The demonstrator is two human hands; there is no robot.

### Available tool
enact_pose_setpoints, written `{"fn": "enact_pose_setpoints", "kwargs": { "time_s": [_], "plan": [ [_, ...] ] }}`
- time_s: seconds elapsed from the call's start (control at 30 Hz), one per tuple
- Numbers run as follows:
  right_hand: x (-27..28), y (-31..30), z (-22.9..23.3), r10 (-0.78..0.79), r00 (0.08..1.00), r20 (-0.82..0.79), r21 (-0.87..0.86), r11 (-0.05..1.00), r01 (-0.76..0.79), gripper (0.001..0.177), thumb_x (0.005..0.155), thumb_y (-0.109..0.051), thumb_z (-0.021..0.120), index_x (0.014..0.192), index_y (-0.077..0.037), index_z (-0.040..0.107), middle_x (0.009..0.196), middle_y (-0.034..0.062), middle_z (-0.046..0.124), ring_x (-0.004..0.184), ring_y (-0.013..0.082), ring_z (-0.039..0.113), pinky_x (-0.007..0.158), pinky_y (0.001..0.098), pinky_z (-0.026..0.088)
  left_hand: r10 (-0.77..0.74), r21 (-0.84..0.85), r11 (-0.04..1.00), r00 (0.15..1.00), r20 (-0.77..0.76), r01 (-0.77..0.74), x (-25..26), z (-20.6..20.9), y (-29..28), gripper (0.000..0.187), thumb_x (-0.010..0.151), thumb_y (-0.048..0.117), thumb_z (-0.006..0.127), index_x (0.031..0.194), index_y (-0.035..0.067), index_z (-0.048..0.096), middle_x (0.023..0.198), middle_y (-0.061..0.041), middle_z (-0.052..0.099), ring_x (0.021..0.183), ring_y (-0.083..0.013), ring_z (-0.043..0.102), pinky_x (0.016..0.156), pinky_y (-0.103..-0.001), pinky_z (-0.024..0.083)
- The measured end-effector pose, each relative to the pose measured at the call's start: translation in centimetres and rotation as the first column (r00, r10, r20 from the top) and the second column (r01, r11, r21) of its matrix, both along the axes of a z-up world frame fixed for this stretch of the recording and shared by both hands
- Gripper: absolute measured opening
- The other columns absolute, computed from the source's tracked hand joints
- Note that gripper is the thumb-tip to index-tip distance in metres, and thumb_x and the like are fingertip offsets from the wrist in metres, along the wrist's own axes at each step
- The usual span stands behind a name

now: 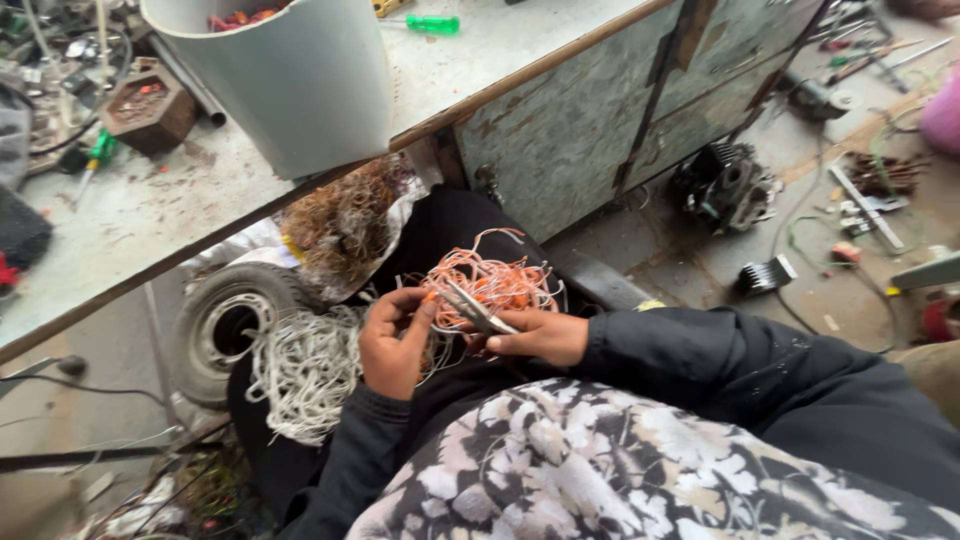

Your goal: The person sits on the floor and uses pliers to strip the insulation off orange and white electrical wires. They repeatedly cut the wire sheathing and pull it away to expose the copper strands, accumulating a pile of stripped wire on their lap.

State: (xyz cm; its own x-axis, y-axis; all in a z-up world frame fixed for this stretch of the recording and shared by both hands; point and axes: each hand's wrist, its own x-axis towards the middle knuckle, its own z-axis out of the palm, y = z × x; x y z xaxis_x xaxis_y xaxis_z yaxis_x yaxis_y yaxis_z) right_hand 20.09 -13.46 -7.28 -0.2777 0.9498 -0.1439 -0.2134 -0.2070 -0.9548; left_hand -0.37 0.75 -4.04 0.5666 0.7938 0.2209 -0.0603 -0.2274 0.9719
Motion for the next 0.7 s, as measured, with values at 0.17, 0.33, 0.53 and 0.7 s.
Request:
{"fn": "enact_pose_setpoints", "kwargs": {
  "time_s": [0.17, 0.33, 0.53, 0.7],
  "plan": [
    [0.2, 0.0, -0.3, 0.02, 1.0, 0.017, -0.033, 0.999, -0.019, 0.053, 0.106, -0.017, 0.055, 0.155, -0.002, 0.042, 0.142, 0.0089, 0.059, 0.134, 0.0165, 0.053, 0.118, 0.0362, 0.039, -0.048, -0.051, 0.997, 0.996, 0.072, 0.051, 0.6, -0.1, 0.2, 0.018, 0.096, 0.007, 0.071, 0.113, 0.001, 0.068, 0.101, -0.003, 0.073, 0.086, -0.0059, 0.068, 0.078, -0.021, 0.055],
    [0.3, 0.1, 0.1, -0.003, 0.991, 0.136, -0.009, 1.0, 0.005, 0.051, 0.105, -0.018, 0.055, 0.153, -0.004, 0.046, 0.142, 0.0052, 0.059, 0.134, 0.0131, 0.051, 0.117, 0.0327, 0.038, -0.041, -0.054, 0.998, 0.998, 0.055, 0.044, 0.3, 0.5, 0.0, 0.018, 0.095, 0.008, 0.072, 0.112, 0.001, 0.069, 0.098, -0.003, 0.073, 0.083, -0.0058, 0.066, 0.074, -0.021, 0.053],
    [0.1, 0.2, 0.2, -0.036, 0.958, 0.285, -0.037, 0.998, 0.049, 0.048, 0.104, -0.022, 0.056, 0.15, -0.008, 0.053, 0.137, 0.0036, 0.063, 0.127, 0.0118, 0.051, 0.111, 0.0303, 0.04, -0.035, -0.048, 0.998, 0.999, -0.04, 0.033, 0.0, 1.5, -0.5, 0.016, 0.097, 0.01, 0.073, 0.11, 0.002, 0.071, 0.092, -0.001, 0.071, 0.075, -0.0052, 0.059, 0.067, -0.021, 0.048],
    [0.5, 0.0, 0.4, -0.016, 0.94, 0.34, -0.006, 1.0, 0.019, 0.049, 0.105, -0.024, 0.056, 0.15, -0.008, 0.052, 0.14, 0.0041, 0.062, 0.13, 0.0114, 0.051, 0.112, 0.0289, 0.039, -0.025, 0.022, 0.999, 0.999, -0.026, 0.025, 0.4, 1.7, -0.7, 0.019, 0.095, 0.013, 0.073, 0.11, 0.003, 0.068, 0.094, 0.0, 0.07, 0.076, -0.0038, 0.059, 0.068, -0.021, 0.05]
  ]
}}
